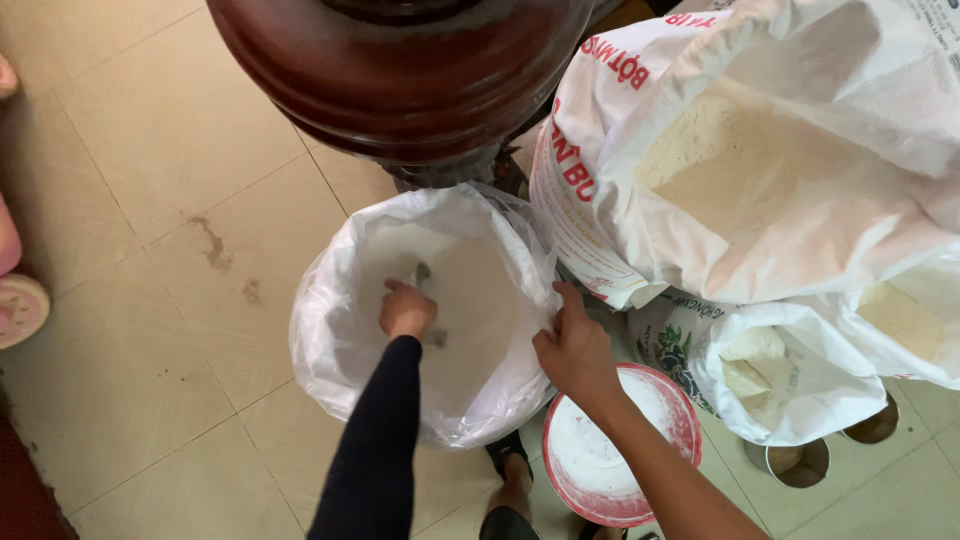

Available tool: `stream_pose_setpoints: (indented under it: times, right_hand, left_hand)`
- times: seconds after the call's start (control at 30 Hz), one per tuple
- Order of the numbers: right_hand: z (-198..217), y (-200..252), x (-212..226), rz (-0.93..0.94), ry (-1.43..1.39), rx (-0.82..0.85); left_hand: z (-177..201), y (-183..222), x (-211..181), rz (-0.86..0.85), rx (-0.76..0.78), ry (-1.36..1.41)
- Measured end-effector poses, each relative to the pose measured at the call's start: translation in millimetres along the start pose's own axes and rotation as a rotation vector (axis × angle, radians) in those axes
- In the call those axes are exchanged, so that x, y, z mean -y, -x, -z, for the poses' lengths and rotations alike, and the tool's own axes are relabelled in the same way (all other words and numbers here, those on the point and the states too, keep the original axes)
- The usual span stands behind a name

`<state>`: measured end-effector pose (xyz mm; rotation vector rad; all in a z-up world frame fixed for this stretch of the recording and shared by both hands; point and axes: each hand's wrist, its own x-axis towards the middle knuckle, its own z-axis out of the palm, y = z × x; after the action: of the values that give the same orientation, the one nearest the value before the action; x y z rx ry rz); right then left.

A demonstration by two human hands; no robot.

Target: The person separates egg yolks from whites, prepares a large mixer bowl, attaches a whisk attachment to an industrial mixer, and measures ingredients using a scale and various containers.

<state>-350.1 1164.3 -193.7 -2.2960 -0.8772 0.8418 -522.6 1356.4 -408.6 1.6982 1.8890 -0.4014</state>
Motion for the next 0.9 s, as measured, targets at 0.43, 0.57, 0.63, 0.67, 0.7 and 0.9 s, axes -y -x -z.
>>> stream_pose_setpoints:
  times: [0.43, 0.57, 0.63, 0.67, 0.7, 0.9]
  right_hand:
    - [2.0, -0.6, -2.3, 0.001, -0.091, 0.057]
    - [5.2, -1.7, -1.4, 0.039, -0.042, 0.078]
    - [10.6, -1.3, -0.4, 0.064, -0.029, 0.051]
    - [13.3, -5.2, 1.7, 0.088, -0.041, 0.014]
    - [16.6, -7.2, 4.3, 0.112, -0.054, -0.022]
    - [47.8, -10.1, 18.3, 0.056, -0.094, -0.054]
  left_hand:
    - [-70.0, 1.1, -24.5, -0.316, 0.260, -0.013]
    - [-41.8, -4.2, -11.4, -0.384, 0.178, -0.014]
    - [-10.8, 12.8, -7.3, -0.409, 0.114, 0.041]
    - [13.5, 24.4, 0.2, -0.404, 0.111, 0.101]
    - [37.9, 36.5, 4.2, -0.400, 0.108, 0.160]
    - [157.6, 81.8, 34.0, -0.406, 0.218, 0.353]
